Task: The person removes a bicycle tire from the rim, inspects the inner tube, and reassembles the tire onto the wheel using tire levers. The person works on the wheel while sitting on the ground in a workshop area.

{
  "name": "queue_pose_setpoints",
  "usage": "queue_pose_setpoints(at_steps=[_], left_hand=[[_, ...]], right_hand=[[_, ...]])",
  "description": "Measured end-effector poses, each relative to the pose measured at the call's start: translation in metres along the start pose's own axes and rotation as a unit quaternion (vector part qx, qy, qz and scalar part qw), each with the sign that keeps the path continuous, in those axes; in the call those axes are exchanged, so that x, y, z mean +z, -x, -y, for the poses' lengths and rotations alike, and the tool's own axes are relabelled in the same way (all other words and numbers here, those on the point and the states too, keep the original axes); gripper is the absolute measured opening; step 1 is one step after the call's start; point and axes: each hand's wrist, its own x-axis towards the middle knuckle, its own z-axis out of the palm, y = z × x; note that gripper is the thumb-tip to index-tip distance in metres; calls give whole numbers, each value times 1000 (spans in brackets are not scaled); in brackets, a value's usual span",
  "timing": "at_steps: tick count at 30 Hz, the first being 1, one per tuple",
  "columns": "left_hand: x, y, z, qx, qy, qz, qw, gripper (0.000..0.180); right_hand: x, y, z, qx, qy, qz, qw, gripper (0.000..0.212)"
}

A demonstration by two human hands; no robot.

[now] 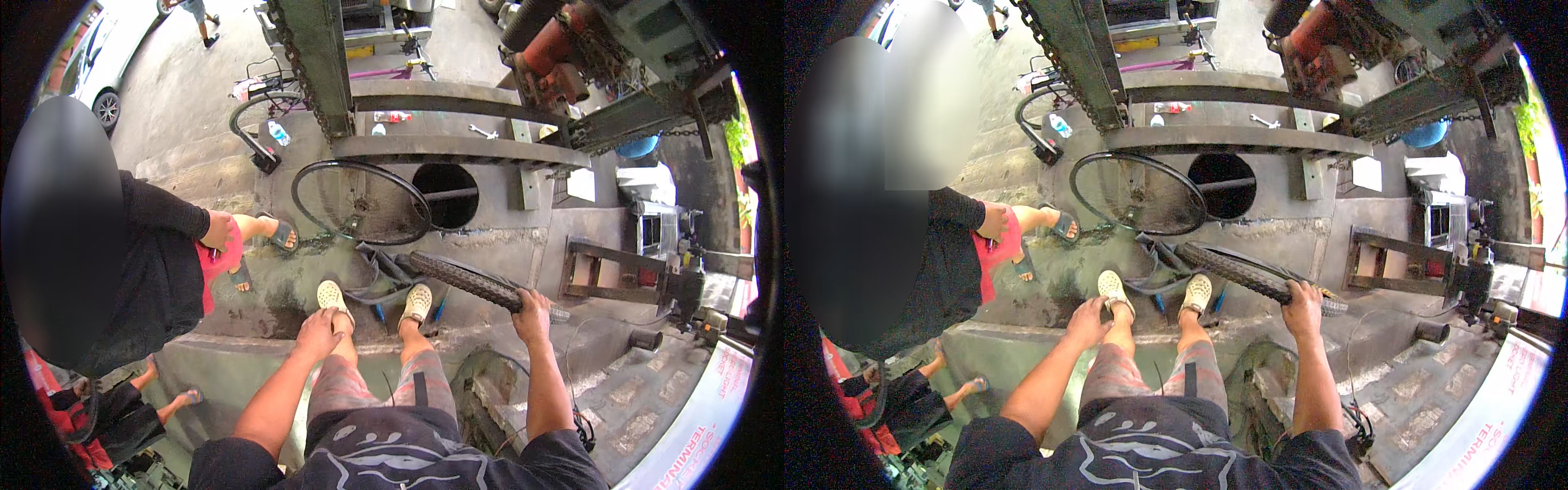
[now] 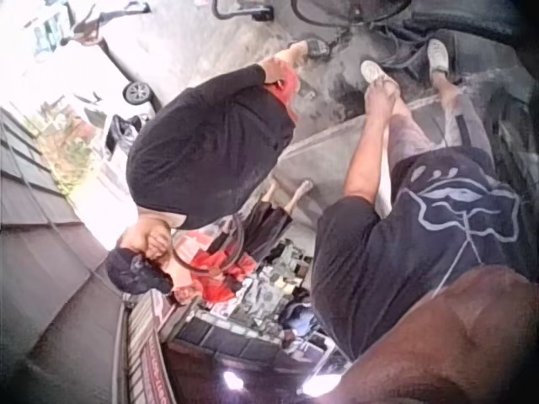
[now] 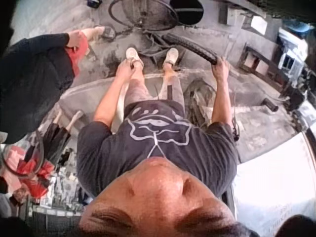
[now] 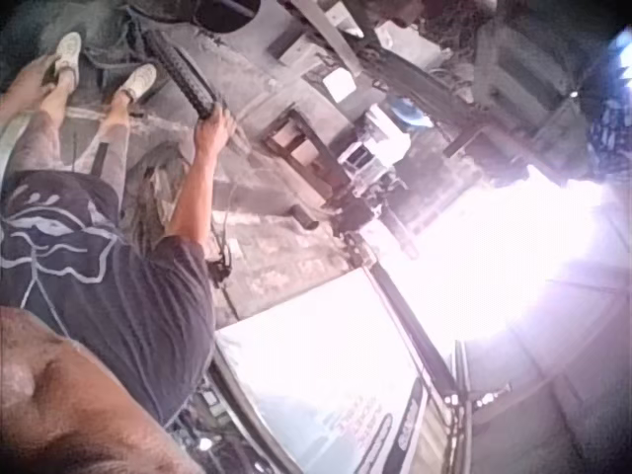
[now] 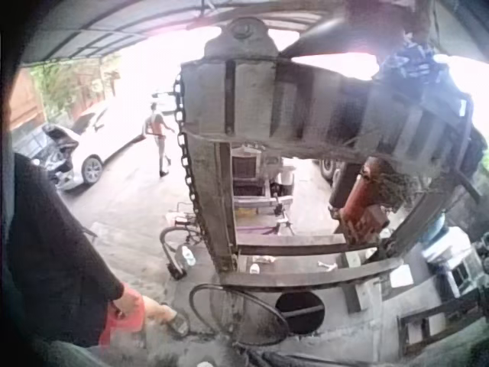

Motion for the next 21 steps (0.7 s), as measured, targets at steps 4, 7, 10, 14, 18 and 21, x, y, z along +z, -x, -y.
queue_pose_setpoints(at_steps=[4,7,10,14,18,21], left_hand=[[-8,-47,19,24,8,-62,998,82],[-14,-152,46,134,-48,-248,958,82],[-67,-275,43,219,-104,-357,902,88],[-94,-409,43,128,-212,-445,861,113],[-94,-457,73,138,-136,-457,868,121],[-82,-437,68,168,-85,-507,841,92]], right_hand=[[21,-18,-1,45,16,11,999,60],[45,-30,-17,55,38,-5,998,67],[72,-39,-47,59,16,-14,998,65],[87,-44,-45,49,-22,-97,994,65],[122,-49,-63,-14,49,-229,972,71],[141,-43,-75,7,23,-276,961,72]])
